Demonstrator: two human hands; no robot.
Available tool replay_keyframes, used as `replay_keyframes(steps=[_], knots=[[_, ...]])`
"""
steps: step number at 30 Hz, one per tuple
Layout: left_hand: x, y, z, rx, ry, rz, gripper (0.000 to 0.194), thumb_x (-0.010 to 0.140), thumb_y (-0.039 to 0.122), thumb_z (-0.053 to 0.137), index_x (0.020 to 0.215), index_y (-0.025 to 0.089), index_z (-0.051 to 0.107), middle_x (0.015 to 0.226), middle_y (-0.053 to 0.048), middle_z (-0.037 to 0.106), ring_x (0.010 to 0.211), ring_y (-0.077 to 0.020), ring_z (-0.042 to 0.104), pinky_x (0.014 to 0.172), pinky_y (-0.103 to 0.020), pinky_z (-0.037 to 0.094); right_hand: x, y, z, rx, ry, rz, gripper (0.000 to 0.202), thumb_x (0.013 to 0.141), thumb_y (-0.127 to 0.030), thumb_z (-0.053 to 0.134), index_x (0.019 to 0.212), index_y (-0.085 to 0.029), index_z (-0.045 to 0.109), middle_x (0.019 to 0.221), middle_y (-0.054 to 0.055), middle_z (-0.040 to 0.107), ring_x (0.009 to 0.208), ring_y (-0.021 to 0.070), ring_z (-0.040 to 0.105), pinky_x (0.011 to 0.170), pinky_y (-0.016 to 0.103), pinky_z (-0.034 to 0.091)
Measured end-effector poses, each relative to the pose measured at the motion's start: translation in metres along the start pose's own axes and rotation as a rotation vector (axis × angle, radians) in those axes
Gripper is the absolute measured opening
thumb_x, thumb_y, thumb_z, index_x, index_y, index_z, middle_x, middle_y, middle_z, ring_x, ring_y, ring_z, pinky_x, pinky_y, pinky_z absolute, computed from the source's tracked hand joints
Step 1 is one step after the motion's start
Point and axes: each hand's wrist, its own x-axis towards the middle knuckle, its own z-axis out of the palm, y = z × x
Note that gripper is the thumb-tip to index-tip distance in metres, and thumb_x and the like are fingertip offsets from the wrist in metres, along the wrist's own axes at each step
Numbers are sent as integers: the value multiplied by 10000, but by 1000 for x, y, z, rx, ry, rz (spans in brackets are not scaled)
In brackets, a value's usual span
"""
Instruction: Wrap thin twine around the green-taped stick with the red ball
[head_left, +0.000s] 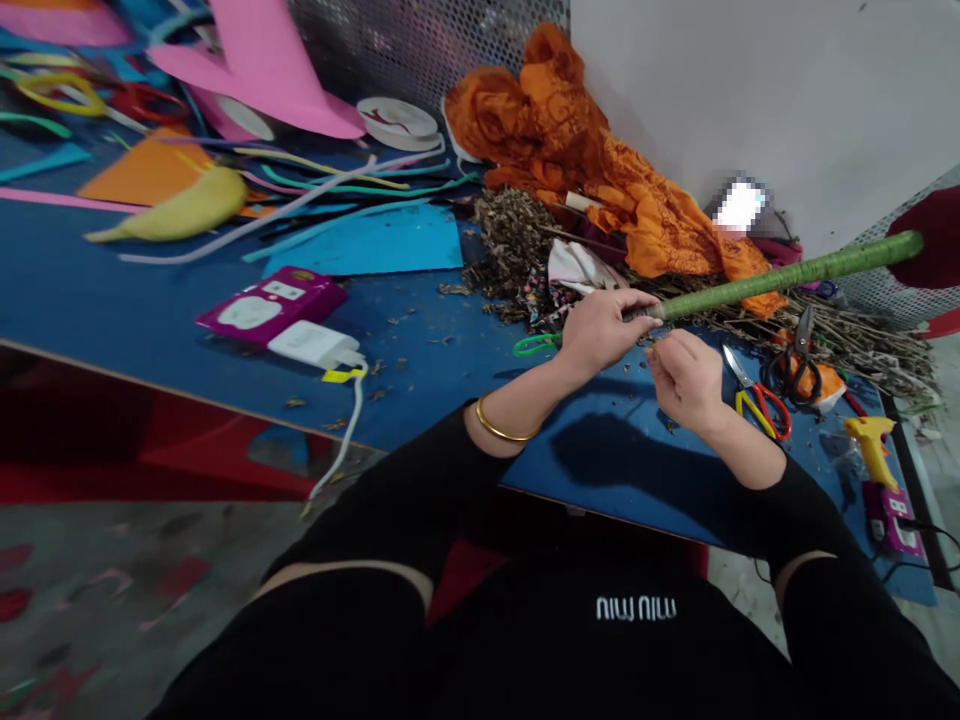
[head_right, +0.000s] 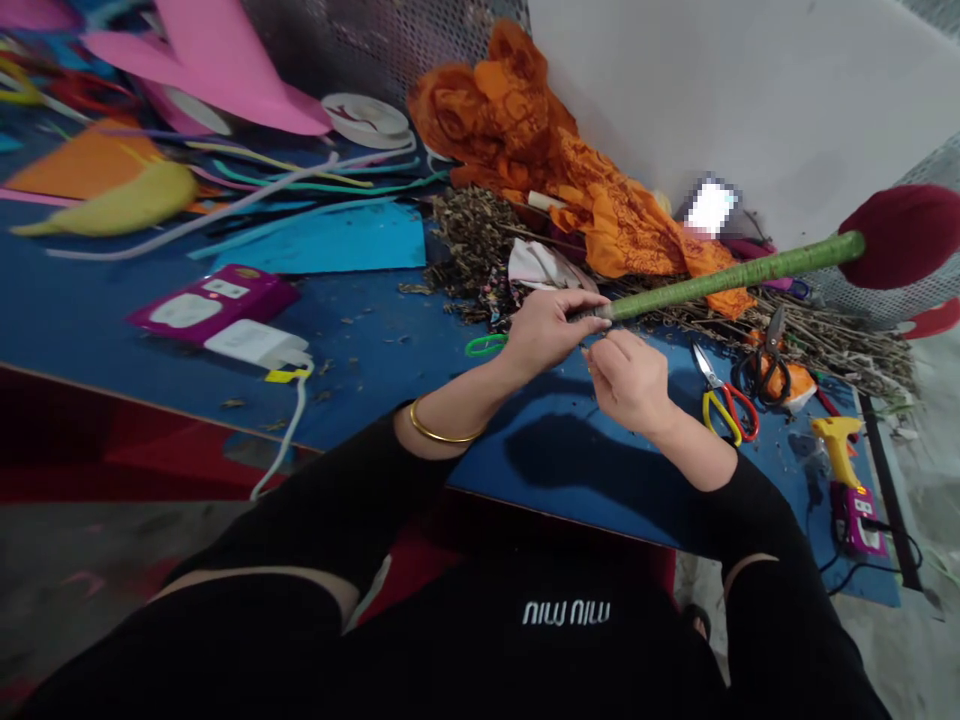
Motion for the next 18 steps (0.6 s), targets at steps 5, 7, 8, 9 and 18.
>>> replay_keyframes(steps=[5, 7, 8, 9, 18], knots=[[-6, 10, -5, 187, 24, 20, 288, 858, 289, 772, 1127, 317, 871, 1004, -10, 862, 827, -234, 744, 737, -319, 524, 10, 4, -14, 134, -4, 50, 350, 1093, -305, 436, 798, -239, 613, 767, 60, 678, 754, 180, 638, 675, 326, 509], [-8, 11, -7, 270, 57, 68, 273, 870, 300, 785, 1128, 330, 868, 1017, -11, 863, 829, -238, 746, 711, -317, 508, 19, 11, -26, 239, 16, 125, 330, 1094, -347, 465, 861, -249, 677, 905, 74, 761, 932, 206, 722, 848, 376, 589], [-9, 10, -7, 304, 68, 95, 262, 876, 303, 791, 1125, 330, 866, 1030, -14, 863, 847, -242, 752, 712, -317, 505, 23, 14, -31, 273, 37, 154, 321, 1088, -366, 492, 866, -253, 695, 954, 73, 783, 999, 217, 736, 922, 405, 595], [-9, 10, -6, 333, 73, 125, 253, 882, 306, 797, 1124, 328, 864, 1047, -17, 863, 875, -246, 760, 715, -317, 503, 27, 18, -35, 297, 60, 177, 314, 1080, -379, 523, 858, -255, 707, 979, 69, 796, 1030, 223, 741, 965, 422, 591], [-13, 0, 1, 424, -21, 274, 325, 991, 506, 690, 1184, 296, 844, 1101, -51, 858, 989, -273, 800, 701, -300, 495, 31, 36, -26, 551, 76, 269, 360, 1061, -461, 582, 838, -224, 737, 931, 60, 788, 911, 176, 749, 865, 347, 631]])
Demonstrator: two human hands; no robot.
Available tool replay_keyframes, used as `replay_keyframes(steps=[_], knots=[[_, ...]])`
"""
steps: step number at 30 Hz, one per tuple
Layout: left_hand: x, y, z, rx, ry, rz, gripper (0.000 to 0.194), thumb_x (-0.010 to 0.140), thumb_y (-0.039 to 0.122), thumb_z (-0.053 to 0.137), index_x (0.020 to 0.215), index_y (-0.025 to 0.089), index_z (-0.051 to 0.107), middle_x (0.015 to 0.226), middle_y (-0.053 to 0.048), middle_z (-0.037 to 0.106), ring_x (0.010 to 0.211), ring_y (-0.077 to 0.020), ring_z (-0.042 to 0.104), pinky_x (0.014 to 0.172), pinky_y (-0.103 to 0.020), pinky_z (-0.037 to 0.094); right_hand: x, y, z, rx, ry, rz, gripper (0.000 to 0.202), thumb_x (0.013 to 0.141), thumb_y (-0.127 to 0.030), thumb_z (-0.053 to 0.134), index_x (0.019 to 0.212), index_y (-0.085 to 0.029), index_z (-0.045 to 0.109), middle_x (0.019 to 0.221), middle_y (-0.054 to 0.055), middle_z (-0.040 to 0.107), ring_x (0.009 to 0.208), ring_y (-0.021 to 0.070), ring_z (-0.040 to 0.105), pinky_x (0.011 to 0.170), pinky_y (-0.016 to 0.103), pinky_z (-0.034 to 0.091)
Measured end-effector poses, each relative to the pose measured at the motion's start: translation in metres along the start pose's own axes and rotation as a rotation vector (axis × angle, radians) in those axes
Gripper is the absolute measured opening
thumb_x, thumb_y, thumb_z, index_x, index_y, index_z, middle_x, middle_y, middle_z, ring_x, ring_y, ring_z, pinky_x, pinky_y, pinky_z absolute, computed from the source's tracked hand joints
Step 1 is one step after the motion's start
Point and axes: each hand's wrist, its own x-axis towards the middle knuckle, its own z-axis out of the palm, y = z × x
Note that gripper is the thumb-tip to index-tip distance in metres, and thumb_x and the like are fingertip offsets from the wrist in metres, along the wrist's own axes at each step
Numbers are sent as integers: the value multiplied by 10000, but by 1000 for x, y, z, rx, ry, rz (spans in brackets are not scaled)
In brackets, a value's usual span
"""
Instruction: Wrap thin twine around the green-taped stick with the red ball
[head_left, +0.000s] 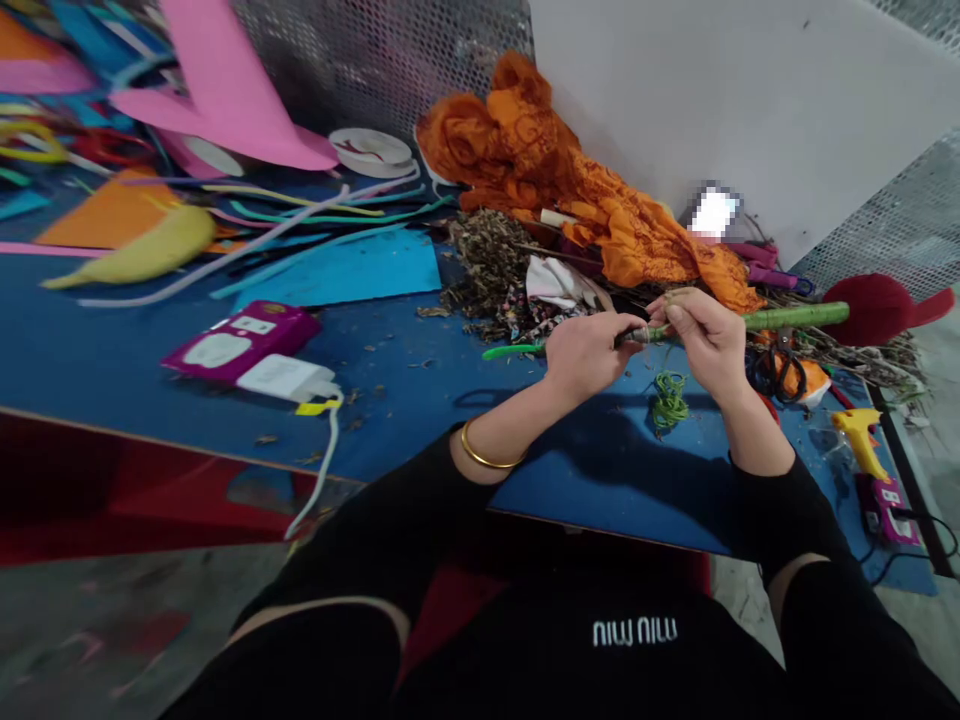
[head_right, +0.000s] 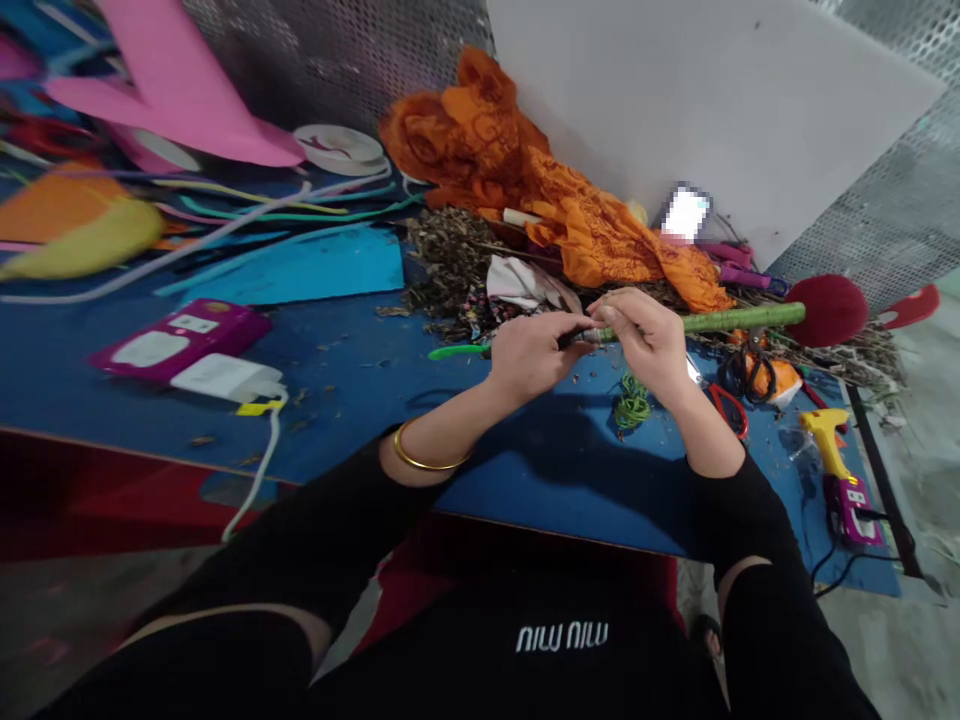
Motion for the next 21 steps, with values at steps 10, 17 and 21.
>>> replay_keyframes(steps=[10, 17, 21], knots=[[1, 4, -3, 38, -17, -9, 302, 957, 447, 744, 1188, 281, 845, 1073, -53, 858, 951, -269, 790, 694, -298, 490, 0, 7, 0, 5, -71, -82, 346, 1065, -447, 573, 860, -241, 762, 932, 51, 791, 950, 194, 763, 864, 369, 639], [-5, 15, -1, 102, 48, 73, 246, 934, 257, 670, 1095, 221, 854, 984, -79, 850, 892, -259, 786, 690, -321, 493, 0, 16, -1, -31, -17, 89, 354, 1056, -468, 580, 874, -230, 768, 1044, 56, 802, 1022, 187, 750, 938, 366, 616], [-9, 12, 4, 158, 143, 194, 273, 917, 219, 655, 1130, 225, 825, 914, -54, 835, 817, -232, 763, 656, -322, 462, 0, 17, -4, -95, -57, 147, 305, 1051, -382, 575, 853, -230, 750, 1057, 44, 804, 1023, 186, 753, 943, 362, 595]])
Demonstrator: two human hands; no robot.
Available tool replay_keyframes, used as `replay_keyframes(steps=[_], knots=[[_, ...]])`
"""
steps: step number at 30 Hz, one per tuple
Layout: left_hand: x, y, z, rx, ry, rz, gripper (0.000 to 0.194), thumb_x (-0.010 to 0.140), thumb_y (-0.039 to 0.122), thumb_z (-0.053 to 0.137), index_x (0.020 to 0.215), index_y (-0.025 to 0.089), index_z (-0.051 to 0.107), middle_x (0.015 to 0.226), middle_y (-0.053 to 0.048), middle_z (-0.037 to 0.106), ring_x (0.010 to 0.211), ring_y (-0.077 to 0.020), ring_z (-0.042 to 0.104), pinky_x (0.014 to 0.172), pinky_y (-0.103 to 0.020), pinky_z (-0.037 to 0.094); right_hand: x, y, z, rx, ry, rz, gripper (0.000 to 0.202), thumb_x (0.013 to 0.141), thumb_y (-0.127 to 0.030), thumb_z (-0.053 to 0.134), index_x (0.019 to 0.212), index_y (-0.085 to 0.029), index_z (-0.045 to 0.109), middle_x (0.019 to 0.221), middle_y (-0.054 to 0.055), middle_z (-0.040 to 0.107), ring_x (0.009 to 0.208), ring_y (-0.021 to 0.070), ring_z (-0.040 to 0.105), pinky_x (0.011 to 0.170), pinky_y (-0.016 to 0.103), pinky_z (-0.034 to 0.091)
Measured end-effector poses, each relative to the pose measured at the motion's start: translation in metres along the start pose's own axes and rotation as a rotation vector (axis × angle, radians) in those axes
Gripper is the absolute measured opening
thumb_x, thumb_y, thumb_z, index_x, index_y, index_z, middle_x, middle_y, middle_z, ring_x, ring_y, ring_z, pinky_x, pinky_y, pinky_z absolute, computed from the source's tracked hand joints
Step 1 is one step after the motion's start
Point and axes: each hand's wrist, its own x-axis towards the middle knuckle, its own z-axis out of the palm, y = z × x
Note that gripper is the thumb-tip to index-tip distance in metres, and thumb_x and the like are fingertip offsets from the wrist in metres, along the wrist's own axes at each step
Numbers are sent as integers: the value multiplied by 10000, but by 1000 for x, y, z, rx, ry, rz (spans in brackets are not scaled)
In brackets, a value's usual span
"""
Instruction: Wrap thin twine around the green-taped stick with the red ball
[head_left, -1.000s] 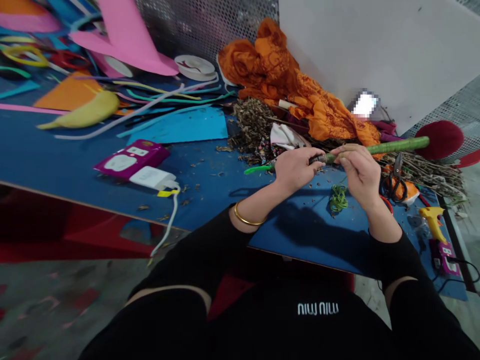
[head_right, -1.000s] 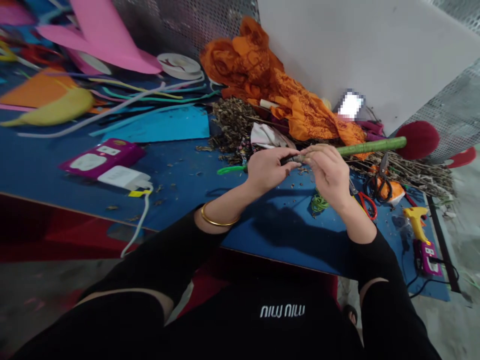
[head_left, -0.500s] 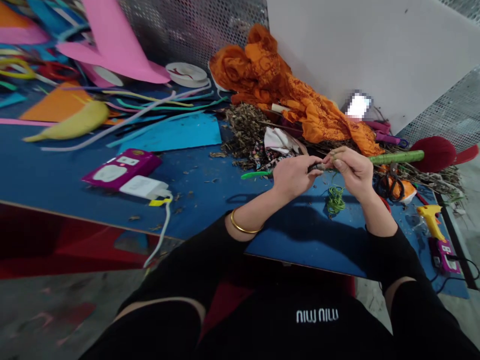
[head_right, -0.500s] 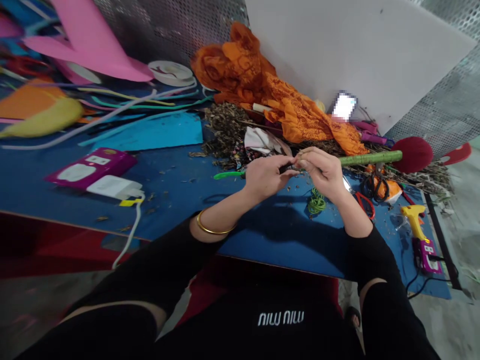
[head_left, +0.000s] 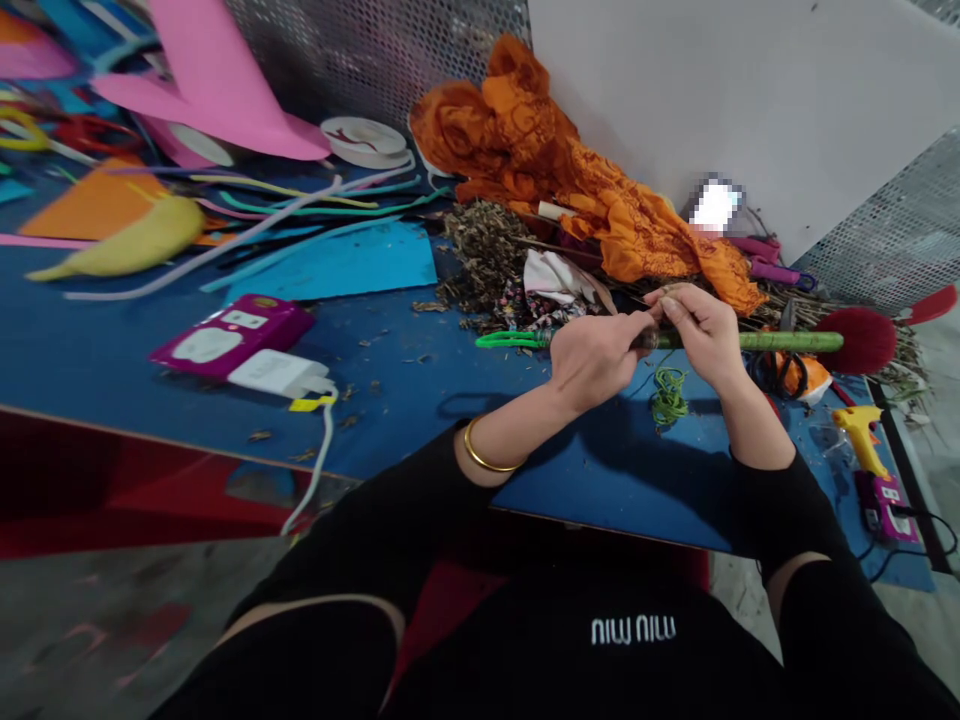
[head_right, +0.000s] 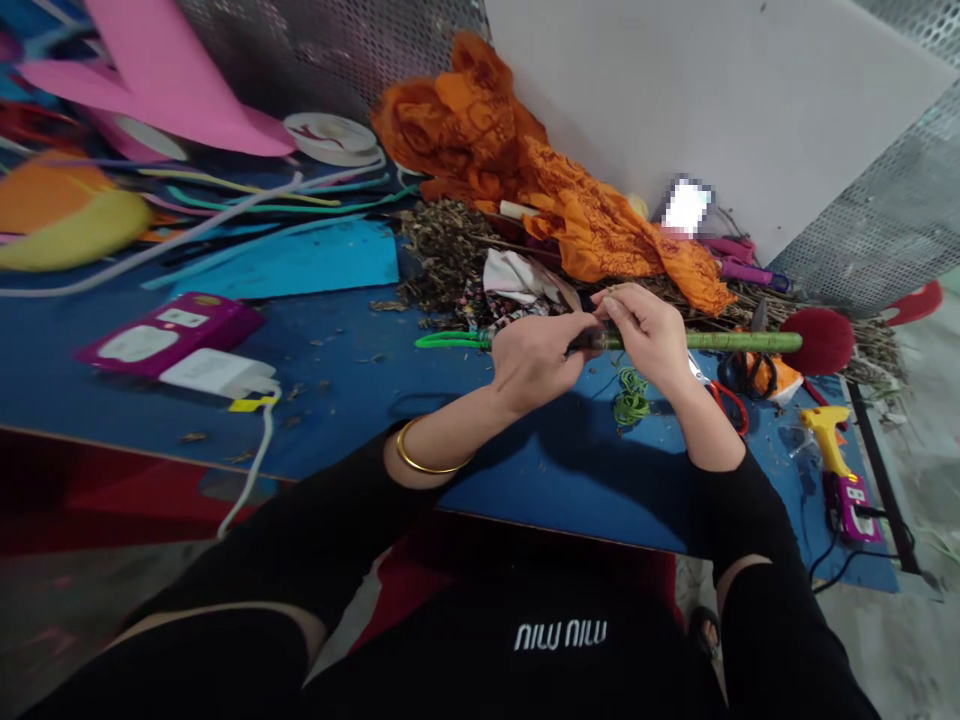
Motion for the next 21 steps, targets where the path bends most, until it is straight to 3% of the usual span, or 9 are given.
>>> replay_keyframes(steps=[4, 8, 11, 15, 18, 21], knots=[[-2, -4, 3, 68, 65, 168, 294, 1018, 261, 575, 1185, 257, 817, 843, -27, 799, 703, -200, 705, 606, -326, 401, -1, -1, 0, -15, -35, 43, 274, 1034, -338, 571, 854, -230, 748, 1071, 41, 803, 1025, 186, 751, 950, 369, 591], [-1, -9, 5, 91, 112, 229, 303, 1059, 297, 552, 1127, 261, 845, 795, -26, 773, 647, -197, 674, 576, -337, 373, 1, -5, -1, 48, -36, 67, 282, 1001, -387, 635, 808, -226, 761, 1085, 56, 795, 1066, 194, 739, 936, 358, 597], [1, -15, 3, 68, 76, 201, 271, 1015, 269, 614, 1154, 276, 846, 848, -25, 799, 682, -198, 697, 589, -327, 392, 4, -8, -15, 226, 12, 204, 304, 941, -460, 723, 771, -211, 757, 1010, 58, 775, 852, 147, 720, 732, 285, 590], [8, -26, -7, 18, 7, 62, 285, 957, 278, 706, 1207, 297, 842, 936, -32, 834, 788, -211, 747, 642, -309, 450, 5, -12, -63, 462, 108, 412, 329, 811, -465, 848, 722, -184, 701, 838, 20, 725, 470, 28, 454, 429, 211, 355], [15, -35, -19, -9, -10, -52, 302, 955, 294, 714, 1229, 315, 837, 1051, -29, 853, 915, -221, 775, 697, -301, 487, 0, -11, -109, 569, 156, 439, 317, 745, -375, 885, 683, -175, 646, 816, 6, 706, 425, -11, 295, 398, 204, 279], [20, -46, -30, -15, -22, -144, 307, 947, 330, 714, 1227, 343, 840, 1115, -7, 856, 972, -229, 776, 722, -303, 497, -8, -5, -150, 630, 281, 398, 321, 694, -359, 900, 685, -177, 636, 785, -8, 665, 434, -21, 231, 393, 199, 215]])
